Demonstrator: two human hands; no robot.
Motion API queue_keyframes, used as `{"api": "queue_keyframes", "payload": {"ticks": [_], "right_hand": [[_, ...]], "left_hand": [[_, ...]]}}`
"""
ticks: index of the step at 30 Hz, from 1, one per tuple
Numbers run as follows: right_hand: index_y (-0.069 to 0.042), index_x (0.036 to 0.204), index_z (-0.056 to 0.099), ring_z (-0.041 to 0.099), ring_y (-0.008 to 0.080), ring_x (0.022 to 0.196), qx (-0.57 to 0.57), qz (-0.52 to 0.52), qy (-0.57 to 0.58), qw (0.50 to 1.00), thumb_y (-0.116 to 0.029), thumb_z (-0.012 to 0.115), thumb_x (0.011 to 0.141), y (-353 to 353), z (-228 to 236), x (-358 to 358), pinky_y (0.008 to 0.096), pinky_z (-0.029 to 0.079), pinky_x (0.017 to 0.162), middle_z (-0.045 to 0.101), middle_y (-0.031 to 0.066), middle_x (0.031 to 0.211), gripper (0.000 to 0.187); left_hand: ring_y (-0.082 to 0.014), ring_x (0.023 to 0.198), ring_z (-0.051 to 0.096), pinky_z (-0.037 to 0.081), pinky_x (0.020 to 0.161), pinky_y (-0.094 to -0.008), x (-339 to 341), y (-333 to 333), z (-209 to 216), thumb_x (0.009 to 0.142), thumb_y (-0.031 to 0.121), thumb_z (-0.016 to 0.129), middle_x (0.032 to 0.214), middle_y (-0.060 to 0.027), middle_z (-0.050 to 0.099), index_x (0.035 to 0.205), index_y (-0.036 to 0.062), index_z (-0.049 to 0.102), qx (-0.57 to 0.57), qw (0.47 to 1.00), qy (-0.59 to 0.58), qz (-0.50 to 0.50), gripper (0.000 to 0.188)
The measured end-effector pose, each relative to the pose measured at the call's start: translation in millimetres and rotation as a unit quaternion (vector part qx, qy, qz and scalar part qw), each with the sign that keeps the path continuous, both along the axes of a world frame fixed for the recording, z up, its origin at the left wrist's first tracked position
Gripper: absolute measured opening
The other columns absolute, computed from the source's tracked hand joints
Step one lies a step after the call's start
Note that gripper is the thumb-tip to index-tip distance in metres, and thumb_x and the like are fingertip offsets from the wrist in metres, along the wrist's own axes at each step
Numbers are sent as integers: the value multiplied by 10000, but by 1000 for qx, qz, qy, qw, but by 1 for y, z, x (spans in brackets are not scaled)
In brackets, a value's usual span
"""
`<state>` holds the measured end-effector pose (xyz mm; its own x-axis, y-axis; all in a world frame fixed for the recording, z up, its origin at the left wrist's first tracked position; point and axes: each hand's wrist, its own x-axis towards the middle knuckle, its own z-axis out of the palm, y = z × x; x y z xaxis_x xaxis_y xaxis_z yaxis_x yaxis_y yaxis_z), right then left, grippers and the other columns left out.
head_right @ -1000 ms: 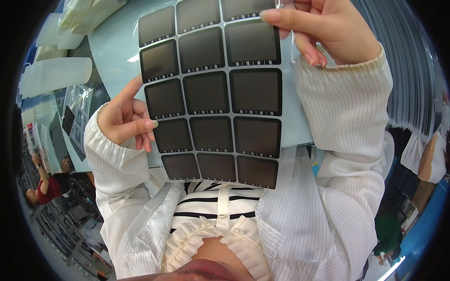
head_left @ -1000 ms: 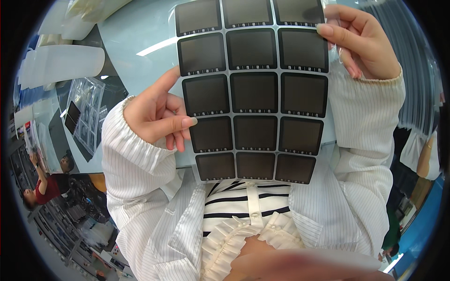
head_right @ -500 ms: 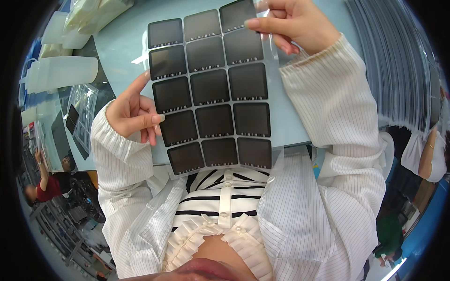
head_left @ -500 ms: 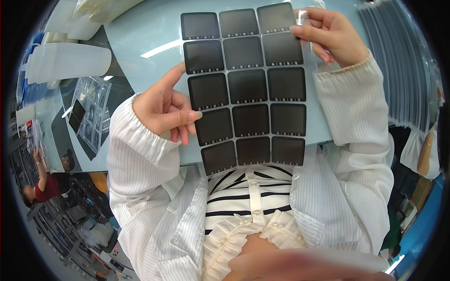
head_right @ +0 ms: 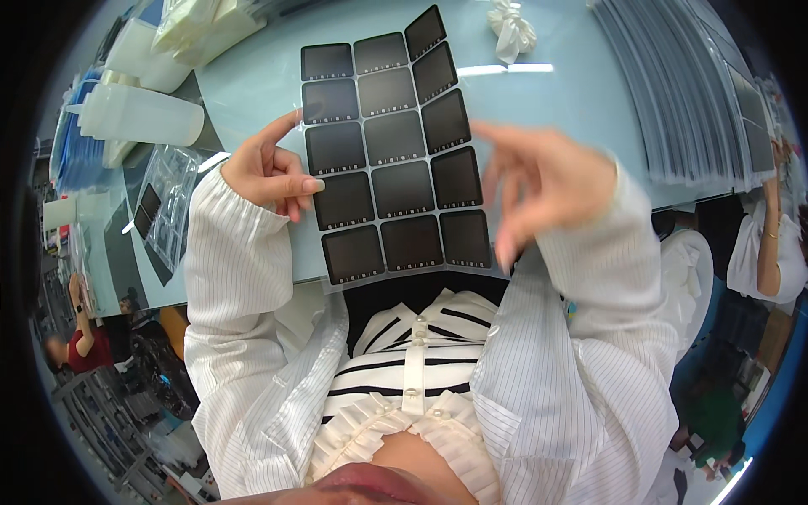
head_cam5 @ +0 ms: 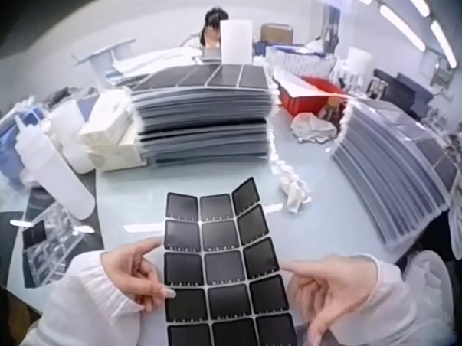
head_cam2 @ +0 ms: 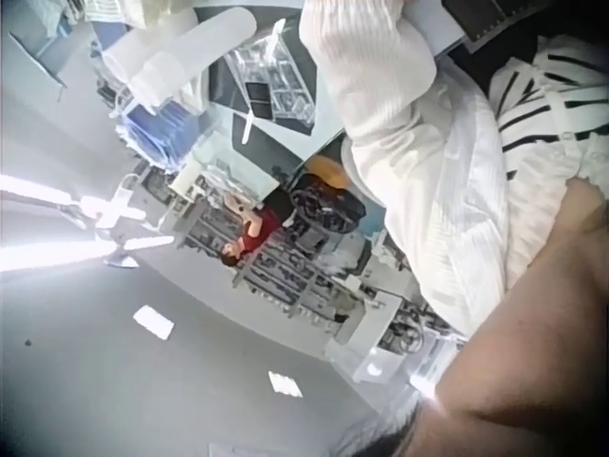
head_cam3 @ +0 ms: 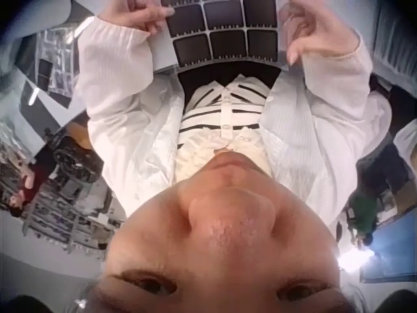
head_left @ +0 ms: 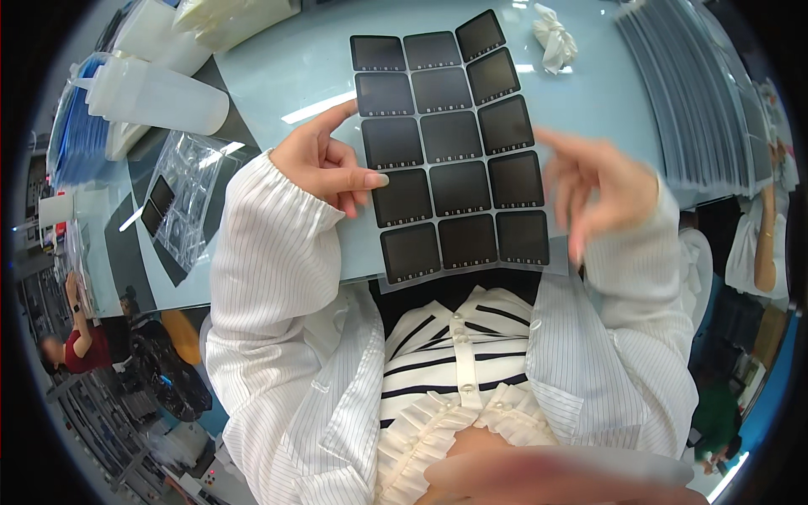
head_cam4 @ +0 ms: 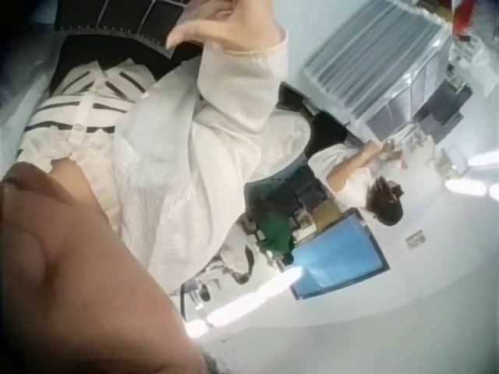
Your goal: Cleaning and inspecting small square electronic components on a grid sheet at a manufacturing workstation.
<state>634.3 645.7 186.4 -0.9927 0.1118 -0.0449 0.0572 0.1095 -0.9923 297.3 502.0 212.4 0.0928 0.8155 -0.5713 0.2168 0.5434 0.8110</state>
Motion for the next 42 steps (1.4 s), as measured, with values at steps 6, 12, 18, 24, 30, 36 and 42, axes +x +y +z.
{"api": "queue_keyframes", "payload": {"ticks": [6, 12, 18, 24, 30, 36, 42], "right_hand": [[31, 1495, 220, 676, 166, 757, 127, -229, -118, 958, -241, 951, 541, -115, 12, 7, 233, 508, 599, 594, 141, 1128, 1233], [87, 1433, 336, 659, 170, 914, 243, -362, -53, 898, 10, 744, 768, -132, -14, -11, 249, 538, 689, 587, 201, 1225, 784], [92, 1391, 398, 678, 147, 832, 184, -463, 2, 867, 111, 513, 874, -107, 20, 22, 248, 570, 692, 534, 200, 1352, 530], [-3, 1333, 531, 555, 37, 648, 343, -582, 21, 737, 81, 511, 903, -73, 46, 83, 165, 483, 625, 612, 103, 1283, 439], [-73, 1383, 511, 443, 25, 596, 294, -652, 132, 687, -6, 584, 933, -21, 107, 186, 165, 400, 552, 542, -41, 836, 461], [-94, 1387, 507, 594, 68, 783, 129, -735, 177, 642, -4, 556, 951, 26, 140, 223, 176, 498, 681, 617, -15, 955, 447], [-71, 1375, 507, 688, 176, 872, 66, -672, 113, 729, -5, 531, 963, 106, 104, 312, 265, 585, 723, 665, 113, 1144, 418]], "left_hand": [[-128, 543, 591, 482, 520, -254, -7, -1, -19, 813, 261, 794, 655, -68, 619, 1459, -38, 314, 89, 992, 53, 73, 858], [-47, 498, 443, 340, 455, -223, -23, 7, -27, 888, 304, 719, 610, 10, 524, 1435, -28, 367, 163, 975, 42, 147, 731], [-50, 485, 434, 331, 451, -219, -26, 13, -32, 903, 285, 702, 607, 14, 513, 1421, -7, 401, 175, 970, 55, 158, 667], [-48, 496, 444, 346, 458, -211, -30, 14, -41, 939, 263, 651, 622, 21, 522, 1387, 10, 455, 145, 977, 59, 147, 551], [-40, 512, 450, 359, 475, -197, -27, 15, -35, 947, 274, 636, 639, 26, 521, 1334, 31, 534, 139, 980, 51, 135, 468], [-36, 536, 461, 375, 494, -189, -32, 14, -42, 946, 292, 635, 661, 24, 531, 1317, 44, 556, 128, 982, 55, 129, 453], [-35, 548, 470, 386, 509, -182, -33, 14, -41, 948, 300, 630, 680, 24, 541, 1314, 47, 560, 130, 984, 43, 118, 451]]}}
